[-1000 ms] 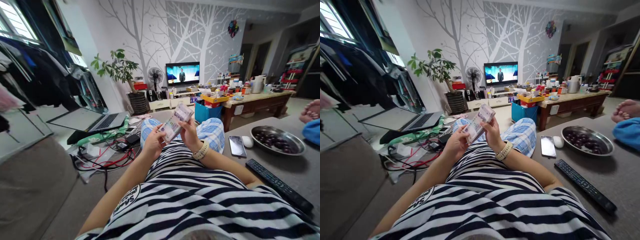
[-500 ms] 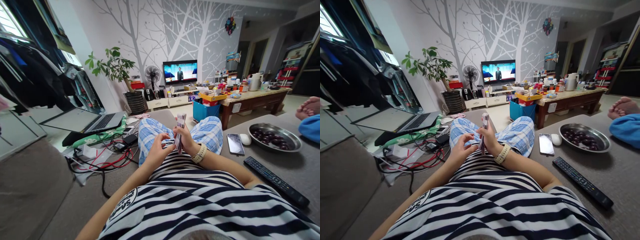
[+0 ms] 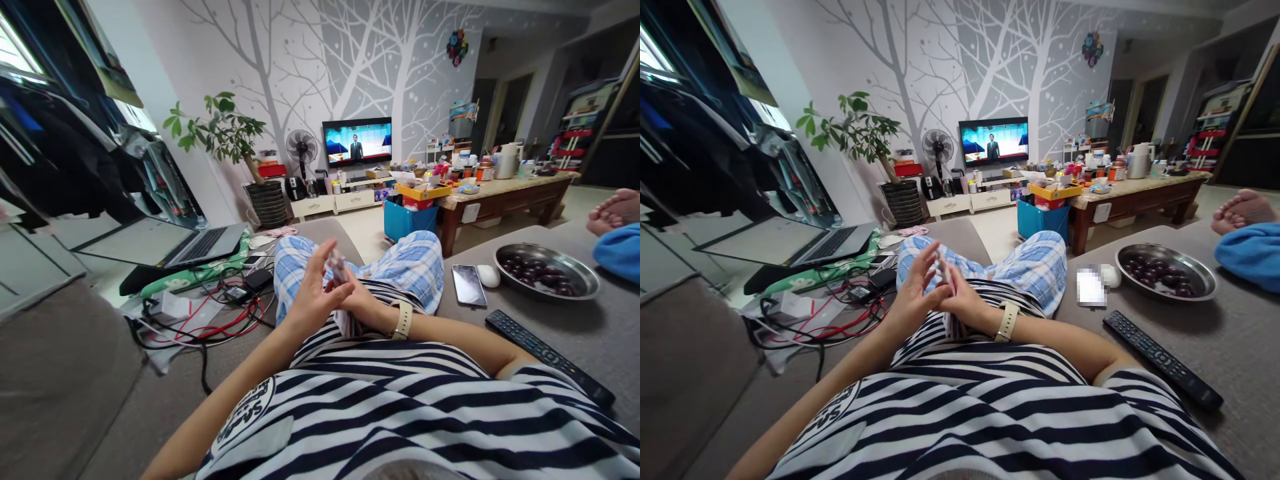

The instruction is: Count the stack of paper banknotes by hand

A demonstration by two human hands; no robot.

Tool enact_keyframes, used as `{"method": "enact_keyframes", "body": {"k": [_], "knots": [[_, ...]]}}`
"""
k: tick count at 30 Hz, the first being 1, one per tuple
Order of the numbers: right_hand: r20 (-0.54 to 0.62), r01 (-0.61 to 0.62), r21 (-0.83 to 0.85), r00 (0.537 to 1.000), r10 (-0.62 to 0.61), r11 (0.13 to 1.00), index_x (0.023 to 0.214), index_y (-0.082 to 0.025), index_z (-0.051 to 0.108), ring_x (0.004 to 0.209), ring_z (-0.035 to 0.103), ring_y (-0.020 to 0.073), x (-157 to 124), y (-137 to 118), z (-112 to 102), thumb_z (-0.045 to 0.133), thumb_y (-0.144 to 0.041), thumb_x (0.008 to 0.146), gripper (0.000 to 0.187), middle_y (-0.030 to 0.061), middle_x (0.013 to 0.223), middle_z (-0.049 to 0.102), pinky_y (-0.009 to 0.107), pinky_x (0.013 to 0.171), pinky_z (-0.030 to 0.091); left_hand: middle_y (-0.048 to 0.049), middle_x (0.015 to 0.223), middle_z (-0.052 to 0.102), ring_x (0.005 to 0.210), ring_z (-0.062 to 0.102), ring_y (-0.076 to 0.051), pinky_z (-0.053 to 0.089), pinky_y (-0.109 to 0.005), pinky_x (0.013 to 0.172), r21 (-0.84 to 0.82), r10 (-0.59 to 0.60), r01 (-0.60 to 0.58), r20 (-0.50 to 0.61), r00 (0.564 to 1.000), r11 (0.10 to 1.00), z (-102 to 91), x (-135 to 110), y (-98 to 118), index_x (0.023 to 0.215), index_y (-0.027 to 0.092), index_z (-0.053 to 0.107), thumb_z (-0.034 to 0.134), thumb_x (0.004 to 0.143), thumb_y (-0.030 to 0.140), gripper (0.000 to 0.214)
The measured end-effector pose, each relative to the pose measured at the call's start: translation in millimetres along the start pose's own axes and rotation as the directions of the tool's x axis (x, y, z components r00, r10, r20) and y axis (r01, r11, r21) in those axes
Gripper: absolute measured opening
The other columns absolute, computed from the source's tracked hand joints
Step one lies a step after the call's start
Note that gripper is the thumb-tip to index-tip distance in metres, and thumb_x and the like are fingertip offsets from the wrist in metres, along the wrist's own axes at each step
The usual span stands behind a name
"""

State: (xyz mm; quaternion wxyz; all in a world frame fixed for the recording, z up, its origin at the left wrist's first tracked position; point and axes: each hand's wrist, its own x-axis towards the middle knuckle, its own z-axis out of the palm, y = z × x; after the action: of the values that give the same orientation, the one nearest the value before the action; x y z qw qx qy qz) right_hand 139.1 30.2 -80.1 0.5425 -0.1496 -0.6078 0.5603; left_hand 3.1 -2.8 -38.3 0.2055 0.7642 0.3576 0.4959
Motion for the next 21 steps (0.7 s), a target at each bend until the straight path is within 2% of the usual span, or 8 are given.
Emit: {"method": "enact_keyframes", "body": {"k": [3, 6, 9, 11, 14, 17, 21], "knots": [[0.041, -0.084, 0.052, 0.996, 0.082, 0.995, 0.129, -0.027, 0.056, 0.090, 0.058, 0.0209, -6.9, 10.1, 0.1, 0.081, -0.018, 0.056, 0.078, -0.0005, 0.099, 0.063, 0.035, 0.083, 0.051, -0.0131, 0.167, 0.039, 0.155, 0.035, -0.037, 0.036, -0.060, 0.121, 0.082, 0.043, -0.045, 0.032, 0.999, 0.996, -0.1, -1.8, -3.8, 0.155, 0.031, 0.044, 0.060, 0.094, 0.048, 0.065], [0.036, -0.174, 0.164, 0.985, 0.171, 0.971, 0.130, -0.027, 0.055, 0.076, 0.057, 0.0182, -11.0, 18.1, -3.3, 0.076, -0.016, 0.055, 0.079, -0.0046, 0.083, 0.063, 0.030, 0.071, 0.047, -0.0152, 0.167, 0.038, 0.154, 0.037, -0.034, 0.036, -0.060, 0.121, 0.139, 0.125, -0.116, -0.058, 0.990, 0.983, 0.5, -5.4, -13.1, 0.161, 0.027, 0.034, 0.052, 0.099, 0.040, 0.066], [0.047, -0.201, 0.252, 0.980, 0.195, 0.947, 0.128, -0.025, 0.058, 0.067, 0.055, 0.0169, -13.4, 16.8, -5.2, 0.072, -0.017, 0.055, 0.074, -0.0057, 0.074, 0.064, 0.029, 0.065, 0.045, -0.0142, 0.158, 0.049, 0.150, 0.042, -0.032, 0.037, -0.059, 0.121, 0.298, 0.237, -0.189, -0.134, 0.962, 0.936, -1.3, -7.2, -14.6, 0.149, 0.025, 0.050, 0.052, 0.098, 0.032, 0.052], [0.037, -0.184, 0.279, 0.983, 0.181, 0.942, 0.119, -0.024, 0.063, 0.066, 0.055, 0.0169, -14.9, 12.2, -3.8, 0.071, -0.017, 0.055, 0.065, -0.0047, 0.074, 0.065, 0.030, 0.065, 0.046, -0.0117, 0.148, 0.058, 0.141, 0.052, -0.030, 0.040, -0.057, 0.120, 0.371, 0.267, -0.221, -0.076, 0.961, 0.902, -2.4, -7.0, -11.7, 0.136, 0.025, 0.061, 0.052, 0.096, 0.026, 0.041], [0.039, -0.187, 0.296, 0.982, 0.184, 0.937, 0.112, -0.024, 0.066, 0.070, 0.057, 0.0176, -16.4, 5.4, -0.3, 0.071, -0.016, 0.053, 0.060, -0.0036, 0.079, 0.065, 0.030, 0.068, 0.047, -0.0120, 0.142, 0.061, 0.134, 0.057, -0.028, 0.048, -0.053, 0.113, 0.379, 0.291, -0.262, -0.020, 0.957, 0.888, -2.0, -6.6, -8.0, 0.137, 0.024, 0.061, 0.052, 0.092, 0.019, 0.046], [0.069, -0.232, 0.278, 0.973, 0.222, 0.932, 0.114, -0.025, 0.066, 0.072, 0.056, 0.0178, -16.8, 4.4, 0.9, 0.073, -0.015, 0.050, 0.065, -0.0043, 0.080, 0.064, 0.030, 0.069, 0.048, -0.0133, 0.143, 0.059, 0.136, 0.056, -0.029, 0.049, -0.052, 0.113, 0.418, 0.322, -0.273, -0.049, 0.945, 0.867, -1.1, -6.9, -7.9, 0.142, 0.023, 0.057, 0.053, 0.090, 0.015, 0.053], [0.118, -0.258, 0.240, 0.965, 0.236, 0.936, 0.116, -0.025, 0.064, 0.080, 0.059, 0.0200, -16.7, 8.2, -0.3, 0.074, -0.015, 0.051, 0.066, -0.0033, 0.086, 0.064, 0.032, 0.075, 0.049, -0.0128, 0.136, 0.063, 0.129, 0.060, -0.028, 0.049, -0.051, 0.112, 0.475, 0.391, -0.317, -0.065, 0.918, 0.821, -1.2, -7.5, -9.2, 0.137, 0.023, 0.060, 0.054, 0.090, 0.013, 0.048]]}}
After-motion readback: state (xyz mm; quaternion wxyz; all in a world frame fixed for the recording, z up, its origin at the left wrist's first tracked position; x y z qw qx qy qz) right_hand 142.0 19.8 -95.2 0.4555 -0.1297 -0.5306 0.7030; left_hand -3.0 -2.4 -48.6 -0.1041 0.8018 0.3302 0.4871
